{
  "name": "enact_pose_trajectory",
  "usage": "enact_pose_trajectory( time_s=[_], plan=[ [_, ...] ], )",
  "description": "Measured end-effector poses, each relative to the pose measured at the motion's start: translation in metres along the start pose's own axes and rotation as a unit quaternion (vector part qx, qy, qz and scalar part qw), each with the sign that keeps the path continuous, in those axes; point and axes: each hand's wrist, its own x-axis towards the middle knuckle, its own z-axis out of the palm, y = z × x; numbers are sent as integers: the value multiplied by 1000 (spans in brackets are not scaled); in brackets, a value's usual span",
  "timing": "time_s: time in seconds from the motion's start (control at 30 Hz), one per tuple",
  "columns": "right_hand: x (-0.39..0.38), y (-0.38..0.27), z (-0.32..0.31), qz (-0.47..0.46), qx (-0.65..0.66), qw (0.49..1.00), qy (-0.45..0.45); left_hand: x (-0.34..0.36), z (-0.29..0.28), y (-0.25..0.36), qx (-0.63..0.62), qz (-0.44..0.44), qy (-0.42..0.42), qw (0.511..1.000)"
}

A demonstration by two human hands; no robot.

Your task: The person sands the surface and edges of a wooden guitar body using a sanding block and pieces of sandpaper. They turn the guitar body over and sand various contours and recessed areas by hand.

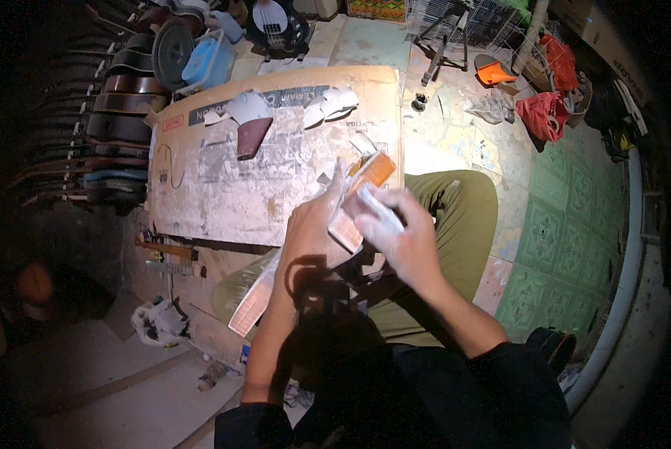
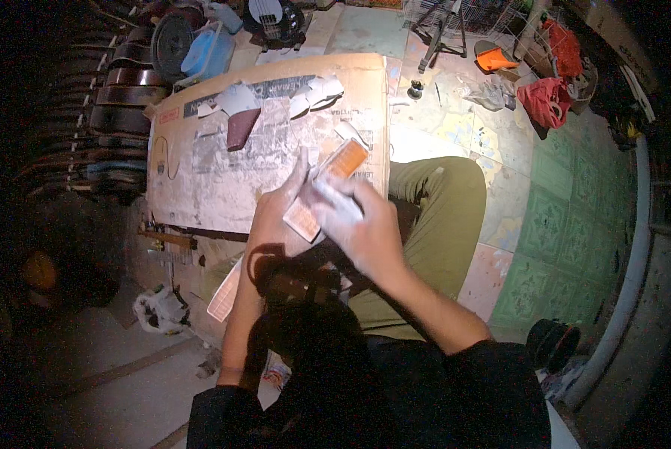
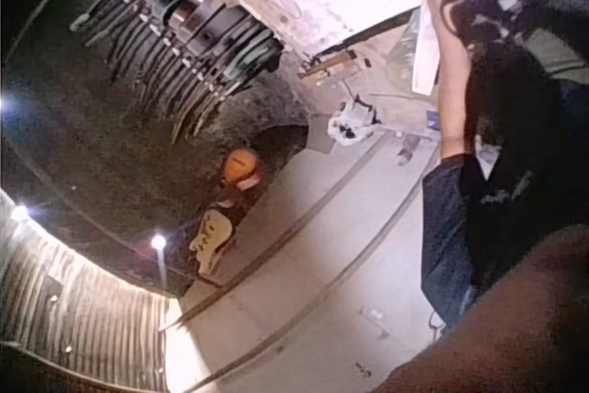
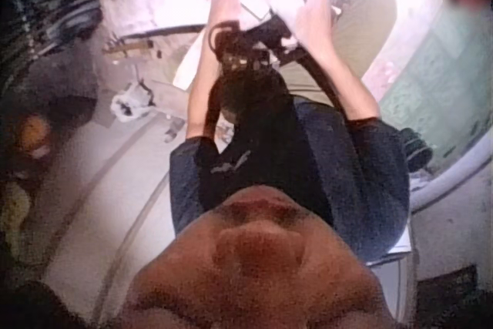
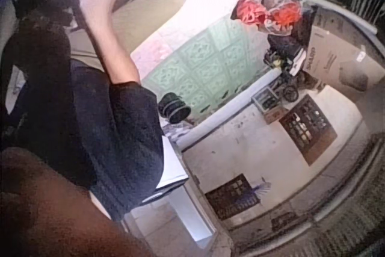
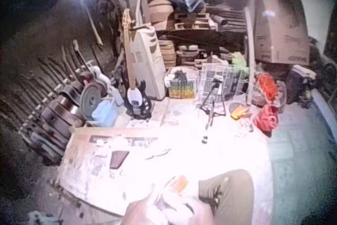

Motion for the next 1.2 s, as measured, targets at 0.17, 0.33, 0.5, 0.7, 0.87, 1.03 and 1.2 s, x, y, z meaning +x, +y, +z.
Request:
enact_pose_trajectory(
  time_s=[0.17, 0.33, 0.5, 0.7, 0.87, 1.03, 1.2],
  plan=[
    [-14, 4, -7, -39, -114, 993, 15, -3, 10, 3, 10, 11, -3, 1000],
    [-35, 13, -18, -228, -185, 956, 23, -4, 21, 2, 22, 23, -2, 999],
    [-12, -5, -17, -30, -124, 991, 47, 2, 21, 3, 22, 13, 4, 1000],
    [7, 15, -14, -49, -84, 995, 29, 5, 13, 7, 7, 4, 5, 1000],
    [-18, 6, -11, -63, -95, 993, 13, 0, 12, 6, 1, -9, 12, 1000],
    [-29, 3, -5, -6, 99, 995, -1, 3, 8, 4, -27, -4, 19, 999],
    [-2, -14, 5, -87, -96, 991, 26, 11, 2, 8, -15, -34, -4, 999]
  ],
)
